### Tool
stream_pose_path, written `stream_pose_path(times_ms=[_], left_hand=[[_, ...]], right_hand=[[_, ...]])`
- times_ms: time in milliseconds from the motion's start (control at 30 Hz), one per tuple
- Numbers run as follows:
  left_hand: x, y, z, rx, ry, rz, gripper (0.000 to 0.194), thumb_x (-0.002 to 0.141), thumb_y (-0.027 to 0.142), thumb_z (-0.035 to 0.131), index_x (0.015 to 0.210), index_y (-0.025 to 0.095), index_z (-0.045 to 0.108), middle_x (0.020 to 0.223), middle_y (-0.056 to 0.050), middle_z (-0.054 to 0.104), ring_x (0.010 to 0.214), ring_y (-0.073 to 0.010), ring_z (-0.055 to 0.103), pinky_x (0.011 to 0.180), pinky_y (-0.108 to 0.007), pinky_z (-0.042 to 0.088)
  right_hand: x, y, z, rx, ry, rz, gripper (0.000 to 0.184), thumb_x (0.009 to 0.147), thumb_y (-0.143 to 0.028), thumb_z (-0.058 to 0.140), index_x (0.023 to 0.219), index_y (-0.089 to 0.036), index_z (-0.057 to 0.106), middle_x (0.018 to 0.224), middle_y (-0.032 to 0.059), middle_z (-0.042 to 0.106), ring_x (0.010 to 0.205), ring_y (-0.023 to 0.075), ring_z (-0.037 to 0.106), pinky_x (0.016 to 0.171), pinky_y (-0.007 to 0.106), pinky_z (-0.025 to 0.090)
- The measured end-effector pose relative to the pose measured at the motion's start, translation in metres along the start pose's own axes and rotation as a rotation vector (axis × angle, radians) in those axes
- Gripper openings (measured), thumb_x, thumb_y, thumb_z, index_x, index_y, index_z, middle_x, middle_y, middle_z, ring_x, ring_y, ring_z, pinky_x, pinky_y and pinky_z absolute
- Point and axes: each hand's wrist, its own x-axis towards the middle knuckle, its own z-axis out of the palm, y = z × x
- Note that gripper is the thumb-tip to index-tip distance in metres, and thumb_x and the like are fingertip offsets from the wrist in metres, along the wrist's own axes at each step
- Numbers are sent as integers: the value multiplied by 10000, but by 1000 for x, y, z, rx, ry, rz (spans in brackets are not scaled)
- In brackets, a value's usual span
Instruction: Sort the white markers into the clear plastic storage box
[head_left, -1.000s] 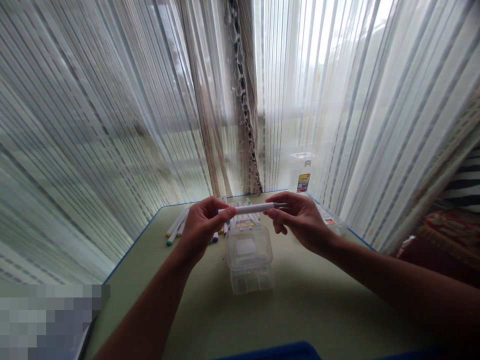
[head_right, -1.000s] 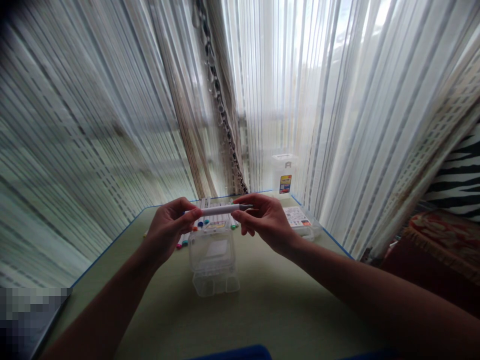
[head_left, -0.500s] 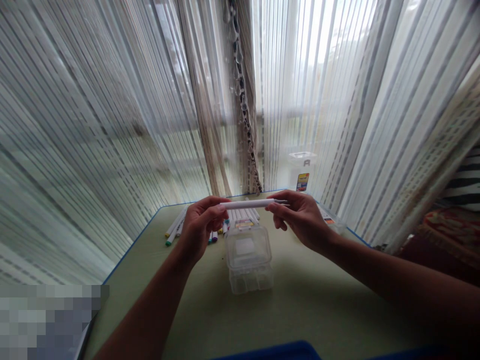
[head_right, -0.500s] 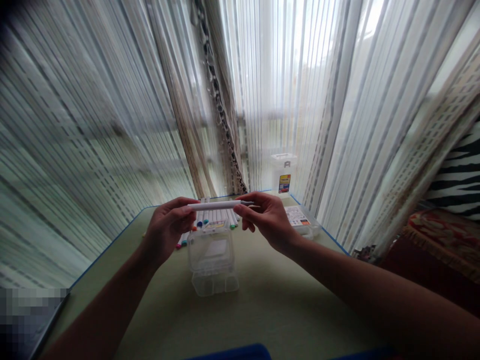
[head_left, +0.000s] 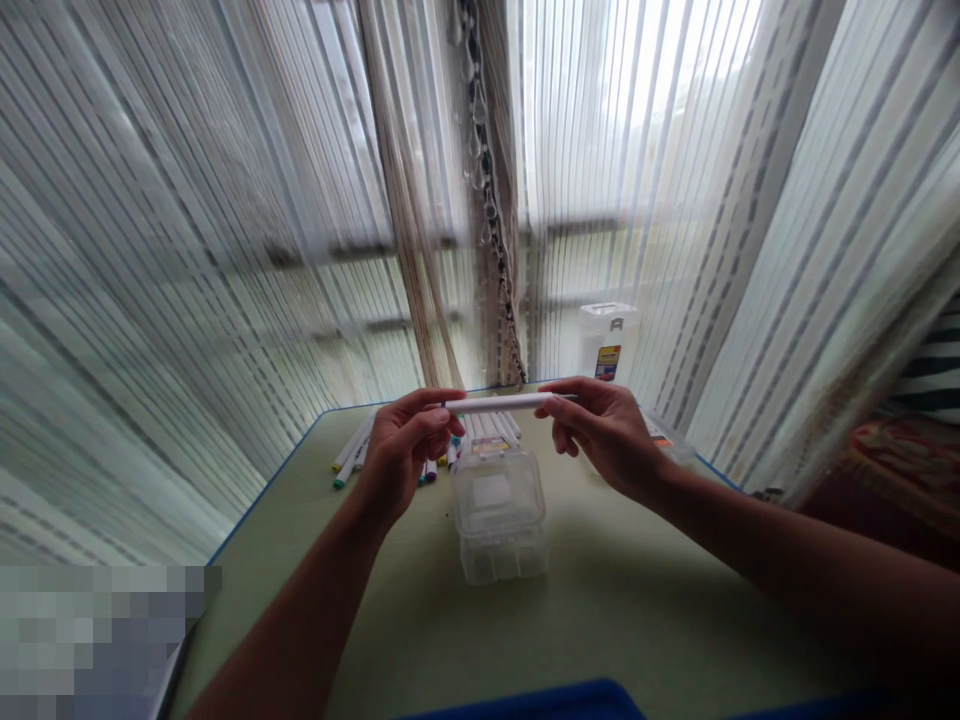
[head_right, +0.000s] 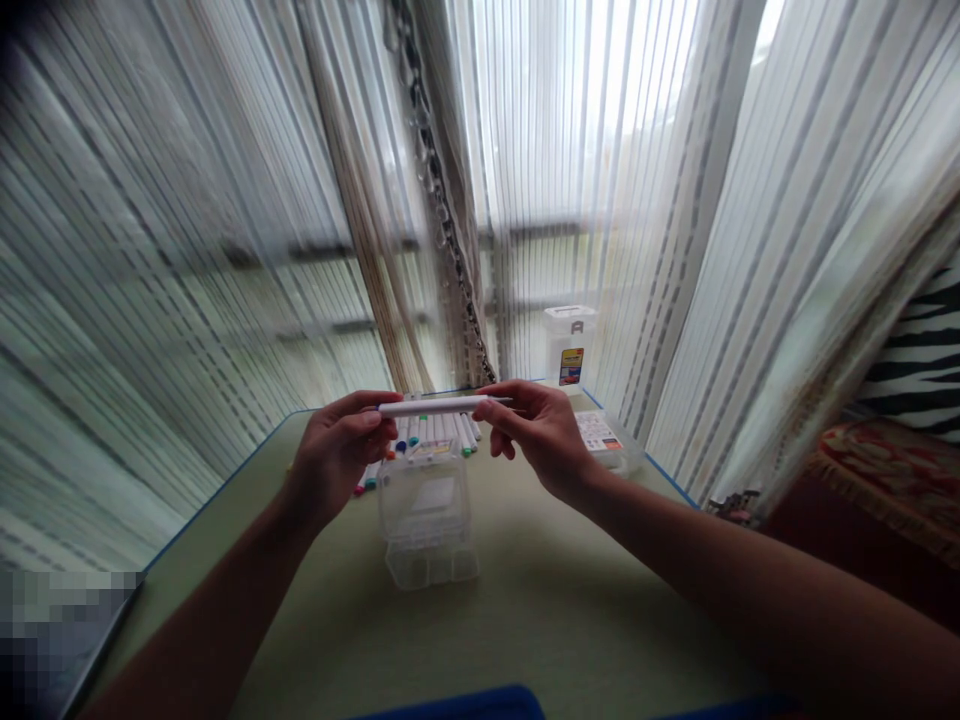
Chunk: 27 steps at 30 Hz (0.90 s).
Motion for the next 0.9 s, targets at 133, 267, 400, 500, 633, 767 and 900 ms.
stream_pose_path(times_ms=[133, 267, 400, 500, 633, 767, 900], left_hand=[[0, 0, 0, -7, 2, -4, 252, 716, 216, 704, 938, 123, 781, 627, -60, 686, 484, -61, 440, 469, -190, 296], [-1, 0, -1, 6, 13, 6, 222, 722, 220, 712, 910, 126, 784, 615, -56, 684, 478, -61, 440, 462, -189, 297], [-1, -2, -2, 42, 21, 20, 181, 734, 230, 724, 875, 129, 778, 605, -47, 676, 469, -57, 433, 453, -187, 290], [1, -3, -1, 65, 27, 24, 168, 741, 231, 731, 868, 130, 773, 601, -41, 669, 471, -57, 436, 453, -185, 295], [1, -2, 0, 91, 29, 23, 151, 742, 228, 742, 853, 129, 766, 592, -34, 658, 469, -51, 428, 450, -180, 293], [0, -3, -1, 119, 32, 32, 149, 741, 238, 763, 845, 132, 754, 595, -22, 646, 472, -47, 419, 450, -179, 301], [1, -4, -2, 142, 44, 38, 178, 721, 264, 801, 827, 134, 738, 586, 5, 607, 475, -45, 415, 437, -175, 290]], right_hand=[[0, 0, 1, 25, 10, 16, 183, 749, -273, 833, 882, -165, 768, 706, 28, 736, 421, 75, 584, 348, 185, 393], [0, -1, 2, 26, 7, 17, 167, 746, -267, 830, 855, -158, 765, 697, 26, 728, 416, 72, 577, 349, 186, 413], [0, -2, 3, 22, 2, 15, 152, 751, -269, 820, 822, -151, 756, 675, 19, 711, 417, 75, 575, 356, 190, 426], [0, -1, 3, 22, 5, 21, 162, 740, -271, 828, 812, -152, 746, 672, 18, 711, 415, 76, 571, 359, 191, 426], [0, -1, 3, 25, 1, 37, 180, 732, -271, 838, 830, -157, 739, 676, 19, 715, 412, 74, 566, 365, 192, 425], [-1, 0, 2, 6, -11, 31, 190, 739, -271, 838, 862, -163, 742, 576, -10, 670, 408, 82, 561, 374, 193, 416], [-3, 1, 2, -33, -31, 12, 208, 744, -267, 837, 901, -164, 749, 528, -26, 643, 409, 88, 563, 378, 192, 410]])
